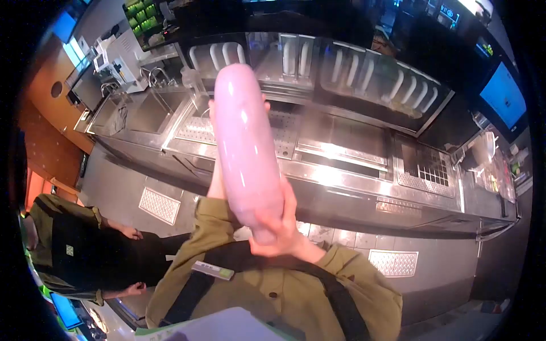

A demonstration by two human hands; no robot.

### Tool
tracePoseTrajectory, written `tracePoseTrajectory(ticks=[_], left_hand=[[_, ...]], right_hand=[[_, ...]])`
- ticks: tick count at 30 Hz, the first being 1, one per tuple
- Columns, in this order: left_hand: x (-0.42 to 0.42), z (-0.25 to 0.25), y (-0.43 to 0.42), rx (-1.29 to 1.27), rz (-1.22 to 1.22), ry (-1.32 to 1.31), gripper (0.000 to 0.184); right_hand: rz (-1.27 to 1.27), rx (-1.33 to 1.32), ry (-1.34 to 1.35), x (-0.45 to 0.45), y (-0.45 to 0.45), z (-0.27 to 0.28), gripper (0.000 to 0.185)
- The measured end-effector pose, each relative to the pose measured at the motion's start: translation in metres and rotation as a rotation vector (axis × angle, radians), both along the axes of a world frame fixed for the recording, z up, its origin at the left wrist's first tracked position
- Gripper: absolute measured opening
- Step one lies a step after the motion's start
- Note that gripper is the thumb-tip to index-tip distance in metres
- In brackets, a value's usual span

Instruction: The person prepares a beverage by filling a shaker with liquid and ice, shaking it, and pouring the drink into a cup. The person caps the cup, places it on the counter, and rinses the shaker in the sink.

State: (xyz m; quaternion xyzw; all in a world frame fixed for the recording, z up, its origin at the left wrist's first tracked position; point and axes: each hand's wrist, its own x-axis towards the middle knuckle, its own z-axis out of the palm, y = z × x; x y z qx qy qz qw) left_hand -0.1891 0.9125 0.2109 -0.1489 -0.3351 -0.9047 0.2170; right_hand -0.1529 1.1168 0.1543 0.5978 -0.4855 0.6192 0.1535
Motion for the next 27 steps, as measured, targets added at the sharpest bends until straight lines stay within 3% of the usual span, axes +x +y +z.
tracePoseTrajectory(ticks=[2,3,5,6,8,9,11,12,14,15,18,20,21,23,24,26,27], left_hand=[[-0.010,-0.005,-0.021,0.033,0.017,-0.322,0.067],[-0.006,0.006,-0.017,0.090,0.111,-0.509,0.068],[0.005,-0.018,-0.008,0.087,0.211,-0.450,0.072],[0.002,-0.015,-0.009,0.053,0.260,-0.376,0.074],[0.014,-0.005,0.021,0.052,0.032,0.056,0.073],[0.002,0.002,0.002,0.035,0.063,-0.095,0.072],[-0.008,-0.018,-0.026,0.058,0.126,-0.461,0.071],[0.004,-0.026,-0.016,0.056,0.197,-0.516,0.069],[0.004,-0.016,-0.008,-0.008,0.347,-0.554,0.064],[0.004,-0.022,0.001,0.003,0.421,-0.393,0.061],[-0.001,-0.052,-0.003,-0.123,0.356,-0.124,0.057],[-0.005,-0.012,0.008,0.091,0.386,-0.578,0.056],[-0.011,-0.014,-0.008,0.116,0.340,-0.718,0.054],[0.002,-0.039,0.002,0.048,0.395,-0.585,0.055],[0.007,-0.019,0.013,-0.010,0.415,-0.487,0.055],[0.016,-0.012,0.036,0.087,0.538,-0.322,0.051],[0.005,-0.030,0.010,0.075,0.375,-0.411,0.050]], right_hand=[[-0.116,0.098,-0.059,-0.021,-0.013,-0.001,0.084],[-0.069,0.208,-0.341,-0.029,-0.018,0.007,0.086],[0.124,0.116,-0.387,-0.020,-0.002,0.010,0.091],[0.017,0.020,-0.096,-0.008,0.007,0.000,0.093],[0.036,0.002,-0.036,-0.005,0.008,-0.006,0.095],[0.027,0.017,-0.033,-0.010,0.004,-0.006,0.096],[-0.075,0.149,-0.166,-0.022,-0.007,-0.008,0.095],[0.150,0.229,-0.675,-0.023,-0.004,0.016,0.094],[0.110,0.180,-0.449,-0.035,0.010,-0.021,0.089],[0.282,-0.033,-0.343,-0.020,0.018,-0.012,0.087],[0.217,0.032,-0.087,-0.022,0.034,-0.010,0.086],[0.067,0.186,-0.467,-0.034,0.014,-0.012,0.088],[0.244,0.172,-0.813,-0.038,0.008,-0.006,0.088],[0.235,0.122,-0.638,-0.024,0.019,-0.009,0.088],[0.159,0.056,-0.422,-0.007,0.028,-0.014,0.088],[0.219,0.022,-0.272,-0.016,0.032,-0.031,0.088],[0.142,0.057,-0.213,-0.025,0.029,-0.027,0.088]])
